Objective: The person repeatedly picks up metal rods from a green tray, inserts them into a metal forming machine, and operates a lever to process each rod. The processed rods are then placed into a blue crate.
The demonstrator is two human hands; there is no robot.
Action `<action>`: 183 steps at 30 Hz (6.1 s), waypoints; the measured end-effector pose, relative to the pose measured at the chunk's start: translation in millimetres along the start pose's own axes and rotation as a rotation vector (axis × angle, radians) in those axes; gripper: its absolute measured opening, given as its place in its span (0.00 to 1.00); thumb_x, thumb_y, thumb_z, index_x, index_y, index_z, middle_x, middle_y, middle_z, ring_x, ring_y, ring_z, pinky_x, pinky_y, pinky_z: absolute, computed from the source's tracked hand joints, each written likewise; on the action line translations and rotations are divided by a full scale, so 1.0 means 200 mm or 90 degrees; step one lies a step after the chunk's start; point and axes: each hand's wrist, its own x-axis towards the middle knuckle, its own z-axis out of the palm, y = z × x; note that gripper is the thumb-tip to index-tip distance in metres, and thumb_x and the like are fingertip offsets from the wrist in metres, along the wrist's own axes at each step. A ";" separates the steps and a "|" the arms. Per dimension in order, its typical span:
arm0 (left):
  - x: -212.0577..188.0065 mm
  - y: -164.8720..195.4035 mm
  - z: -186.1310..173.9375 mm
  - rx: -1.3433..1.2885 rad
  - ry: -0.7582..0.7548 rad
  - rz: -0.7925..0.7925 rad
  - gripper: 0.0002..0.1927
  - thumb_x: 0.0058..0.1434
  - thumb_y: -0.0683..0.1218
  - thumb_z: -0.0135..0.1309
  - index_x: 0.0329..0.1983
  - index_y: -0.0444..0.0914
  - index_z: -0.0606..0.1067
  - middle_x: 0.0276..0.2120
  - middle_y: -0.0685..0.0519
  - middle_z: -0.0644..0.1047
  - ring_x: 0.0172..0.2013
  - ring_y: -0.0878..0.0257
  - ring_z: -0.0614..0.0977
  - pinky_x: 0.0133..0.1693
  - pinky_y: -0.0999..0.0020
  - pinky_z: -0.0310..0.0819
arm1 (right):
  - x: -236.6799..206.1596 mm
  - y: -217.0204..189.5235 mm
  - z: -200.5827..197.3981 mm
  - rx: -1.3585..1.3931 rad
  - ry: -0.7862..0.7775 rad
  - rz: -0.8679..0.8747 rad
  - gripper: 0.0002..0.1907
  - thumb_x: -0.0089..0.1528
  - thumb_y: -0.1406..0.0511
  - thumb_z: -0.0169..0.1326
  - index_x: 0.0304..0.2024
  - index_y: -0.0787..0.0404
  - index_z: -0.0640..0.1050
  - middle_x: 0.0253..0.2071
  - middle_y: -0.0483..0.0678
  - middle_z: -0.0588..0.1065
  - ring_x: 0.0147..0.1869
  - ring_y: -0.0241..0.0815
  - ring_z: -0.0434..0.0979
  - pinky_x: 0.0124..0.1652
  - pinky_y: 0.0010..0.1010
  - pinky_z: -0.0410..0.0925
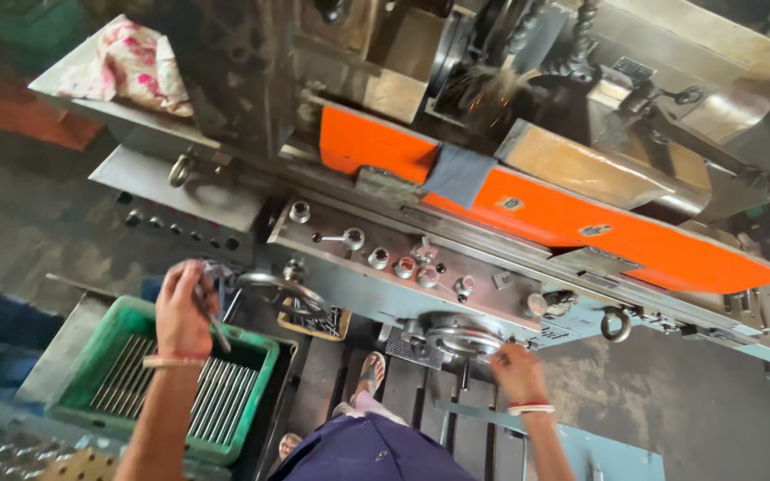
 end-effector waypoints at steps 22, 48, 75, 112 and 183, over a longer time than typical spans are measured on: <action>0.81 -0.46 2.93 -0.009 -0.413 -0.140 0.08 0.66 0.52 0.55 0.43 0.47 0.71 0.27 0.61 0.71 0.22 0.71 0.69 0.22 0.74 0.61 | 1.73 1.06 -1.76 -0.494 0.424 0.225 0.29 0.77 0.49 0.40 0.44 0.66 0.82 0.47 0.67 0.78 0.57 0.69 0.74 0.57 0.69 0.54; 1.11 -1.49 3.13 0.370 -0.466 -0.277 0.10 0.64 0.50 0.55 0.46 0.42 0.73 0.27 0.56 0.76 0.22 0.65 0.76 0.19 0.67 0.65 | 2.05 1.35 -1.85 -0.595 0.253 0.378 0.46 0.78 0.41 0.29 0.31 0.65 0.86 0.33 0.65 0.81 0.41 0.66 0.82 0.38 0.49 0.68; 1.14 -1.48 3.19 0.374 -0.388 -0.235 0.09 0.63 0.49 0.56 0.43 0.44 0.74 0.26 0.56 0.75 0.20 0.67 0.74 0.18 0.68 0.61 | 2.07 1.25 -1.84 -0.595 0.247 0.406 0.47 0.81 0.40 0.30 0.33 0.67 0.86 0.33 0.67 0.81 0.42 0.66 0.82 0.38 0.48 0.68; 1.48 -1.58 3.82 -0.065 -0.078 -0.349 0.13 0.63 0.57 0.56 0.31 0.48 0.69 0.18 0.60 0.65 0.16 0.66 0.64 0.19 0.66 0.54 | 2.15 1.32 -1.83 -0.607 0.230 0.447 0.46 0.81 0.40 0.29 0.34 0.63 0.87 0.32 0.66 0.82 0.42 0.68 0.82 0.40 0.49 0.69; 1.58 -1.57 3.67 -0.406 0.003 -0.397 0.11 0.66 0.48 0.56 0.51 0.48 0.72 0.43 0.54 0.77 0.45 0.57 0.80 0.44 0.35 0.75 | 2.22 1.35 -1.80 -0.395 0.278 0.382 0.37 0.82 0.52 0.32 0.39 0.72 0.83 0.33 0.70 0.78 0.44 0.73 0.79 0.42 0.55 0.70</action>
